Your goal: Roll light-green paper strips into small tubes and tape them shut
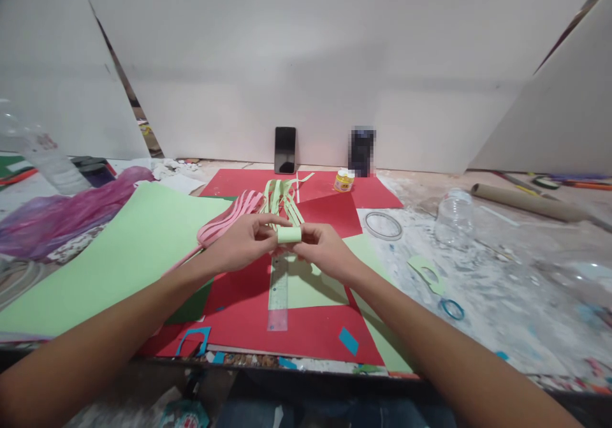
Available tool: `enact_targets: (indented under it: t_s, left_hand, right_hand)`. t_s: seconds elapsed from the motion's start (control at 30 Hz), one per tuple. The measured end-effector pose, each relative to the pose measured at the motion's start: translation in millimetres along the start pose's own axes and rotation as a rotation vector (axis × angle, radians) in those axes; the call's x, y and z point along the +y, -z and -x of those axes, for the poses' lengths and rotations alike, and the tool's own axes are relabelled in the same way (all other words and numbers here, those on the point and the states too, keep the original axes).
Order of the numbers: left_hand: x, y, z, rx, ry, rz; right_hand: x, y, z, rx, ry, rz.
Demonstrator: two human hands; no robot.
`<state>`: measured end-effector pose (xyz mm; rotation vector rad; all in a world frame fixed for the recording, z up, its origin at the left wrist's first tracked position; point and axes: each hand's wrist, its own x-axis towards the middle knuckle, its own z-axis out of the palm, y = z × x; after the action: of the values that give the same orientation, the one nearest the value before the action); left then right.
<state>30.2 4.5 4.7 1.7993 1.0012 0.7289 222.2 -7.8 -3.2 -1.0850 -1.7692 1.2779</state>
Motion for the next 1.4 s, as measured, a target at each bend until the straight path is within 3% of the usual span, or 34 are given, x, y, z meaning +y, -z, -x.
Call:
enact_targets:
  t_s: [0.23,0.57,1.07,1.27,1.4]
  left_hand:
    - [-4.8,-0.6,0.5,-0.013,0.014,-0.096]
    - [-1.0,-5.0,4.4,0.000,-0.059,-0.219]
    - [1.0,-3.8,-0.1,0.009,0.023,-0.093]
    - [15.8,9.4,-7.3,0.010,-0.031,-0.156]
    - [16.0,14.3,-6.8,0.041,0.012,-0.117]
  right_hand:
    - [3.2,5.1,-1.2,-0.085,-0.079,0.128]
    - [11.1,0.2,1.1,0.020,-0.021,0.395]
    - [9.0,2.5,-2.2,-0.030,-0.066,0.222]
    - [-9.5,1.3,-2.8,0.004,-0.035,0.209]
    - [-22.6,21.5,-2.7,-0.069,-0.003,0.342]
